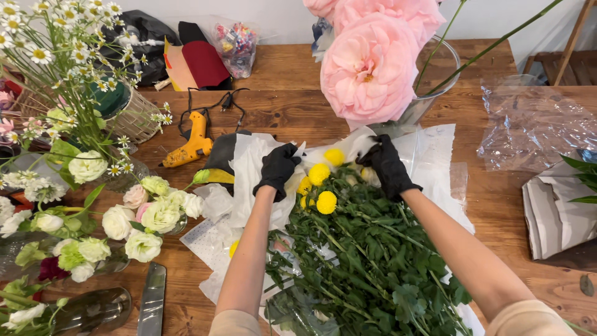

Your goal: The person trims the stems of a bunch of yellow flowers using orange-handled shears, then unwraps the flowers from white tissue paper and arranges them on a wooden table alongside other floral materials.

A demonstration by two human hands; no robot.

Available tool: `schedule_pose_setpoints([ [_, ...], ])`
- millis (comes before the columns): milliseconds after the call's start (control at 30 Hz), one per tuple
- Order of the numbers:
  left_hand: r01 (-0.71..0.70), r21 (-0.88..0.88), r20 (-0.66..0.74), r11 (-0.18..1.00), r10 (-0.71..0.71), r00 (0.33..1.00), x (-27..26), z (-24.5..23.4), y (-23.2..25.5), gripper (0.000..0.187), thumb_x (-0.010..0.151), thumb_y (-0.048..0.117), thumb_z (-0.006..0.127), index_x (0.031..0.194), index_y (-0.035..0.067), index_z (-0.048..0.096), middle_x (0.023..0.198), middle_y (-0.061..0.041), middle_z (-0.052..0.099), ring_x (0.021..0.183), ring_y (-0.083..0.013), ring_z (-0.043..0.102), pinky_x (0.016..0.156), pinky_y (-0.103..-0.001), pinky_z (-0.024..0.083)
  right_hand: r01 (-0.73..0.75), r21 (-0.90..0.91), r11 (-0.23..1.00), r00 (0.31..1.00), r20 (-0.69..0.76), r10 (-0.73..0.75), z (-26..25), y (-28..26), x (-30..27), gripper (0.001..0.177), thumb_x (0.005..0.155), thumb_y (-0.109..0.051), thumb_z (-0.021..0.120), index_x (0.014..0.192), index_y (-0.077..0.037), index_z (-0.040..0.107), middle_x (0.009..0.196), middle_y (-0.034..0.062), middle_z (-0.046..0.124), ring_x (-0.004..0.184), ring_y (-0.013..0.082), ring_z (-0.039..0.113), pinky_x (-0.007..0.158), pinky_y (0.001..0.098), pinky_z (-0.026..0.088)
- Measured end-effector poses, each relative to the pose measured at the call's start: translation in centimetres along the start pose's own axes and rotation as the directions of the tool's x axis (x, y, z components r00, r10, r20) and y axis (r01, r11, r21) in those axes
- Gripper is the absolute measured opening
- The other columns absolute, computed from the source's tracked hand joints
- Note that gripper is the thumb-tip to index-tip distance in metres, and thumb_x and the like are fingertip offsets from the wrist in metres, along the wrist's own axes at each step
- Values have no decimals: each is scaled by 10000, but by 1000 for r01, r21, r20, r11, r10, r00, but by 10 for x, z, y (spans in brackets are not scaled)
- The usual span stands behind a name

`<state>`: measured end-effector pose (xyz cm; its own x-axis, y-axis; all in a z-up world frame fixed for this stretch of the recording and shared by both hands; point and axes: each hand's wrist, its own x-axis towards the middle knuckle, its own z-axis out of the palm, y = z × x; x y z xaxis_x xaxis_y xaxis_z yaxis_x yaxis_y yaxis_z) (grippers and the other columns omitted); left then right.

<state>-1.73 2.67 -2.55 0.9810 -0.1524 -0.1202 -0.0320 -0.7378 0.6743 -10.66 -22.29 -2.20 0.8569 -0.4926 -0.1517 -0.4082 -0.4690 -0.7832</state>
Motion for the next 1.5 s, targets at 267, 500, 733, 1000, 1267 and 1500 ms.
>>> schedule_pose_setpoints([
  [267,-197,221,91,955,181,979,7,0,21,301,906,358,669,1199,292,678,1205,26,727,1214,-214,630,1117,-437,359,241,170,956,839,458,-293,-20,59,-79,444,864,-174,624,1284,-31,603,1035,272,741,976,336,690,838,420,548],
  [500,-186,450,-4,874,210,978,13,-34,25,330,907,245,624,1232,271,670,1113,-18,728,1122,-248,672,1023,-459,449,87,55,995,849,519,-103,-54,-10,-119,415,965,-491,563,1034,-131,758,896,166,786,923,380,725,909,437,541],
  [733,-209,678,-242,705,482,842,-2,-4,49,124,709,85,634,687,197,682,596,-65,641,664,-296,688,760,-501,479,362,231,903,798,424,-429,-30,26,-128,277,930,-317,681,1088,-109,774,1004,159,783,989,351,718,875,415,575],
  [1000,-623,328,591,710,361,722,-54,57,70,357,915,250,436,1067,147,743,1098,-99,757,1171,-319,655,1150,-475,374,359,309,881,742,477,-470,-38,32,-150,363,938,-188,662,1244,3,697,1293,306,627,1210,480,549,1033,550,459],
  [1267,-474,581,325,662,346,880,-52,57,66,281,908,287,464,998,264,729,974,12,749,1038,-232,698,954,-428,480,205,-304,930,832,555,-1,1,28,-86,351,845,-531,684,1092,-291,753,997,22,773,1043,262,713,868,381,574],
  [1500,-422,564,298,710,302,906,-42,47,67,305,936,300,457,1033,216,734,965,-23,757,1025,-263,715,872,-418,525,-30,-95,995,880,469,71,22,28,-65,310,811,-399,770,1010,-162,784,764,124,743,574,264,718,391,312,545],
])
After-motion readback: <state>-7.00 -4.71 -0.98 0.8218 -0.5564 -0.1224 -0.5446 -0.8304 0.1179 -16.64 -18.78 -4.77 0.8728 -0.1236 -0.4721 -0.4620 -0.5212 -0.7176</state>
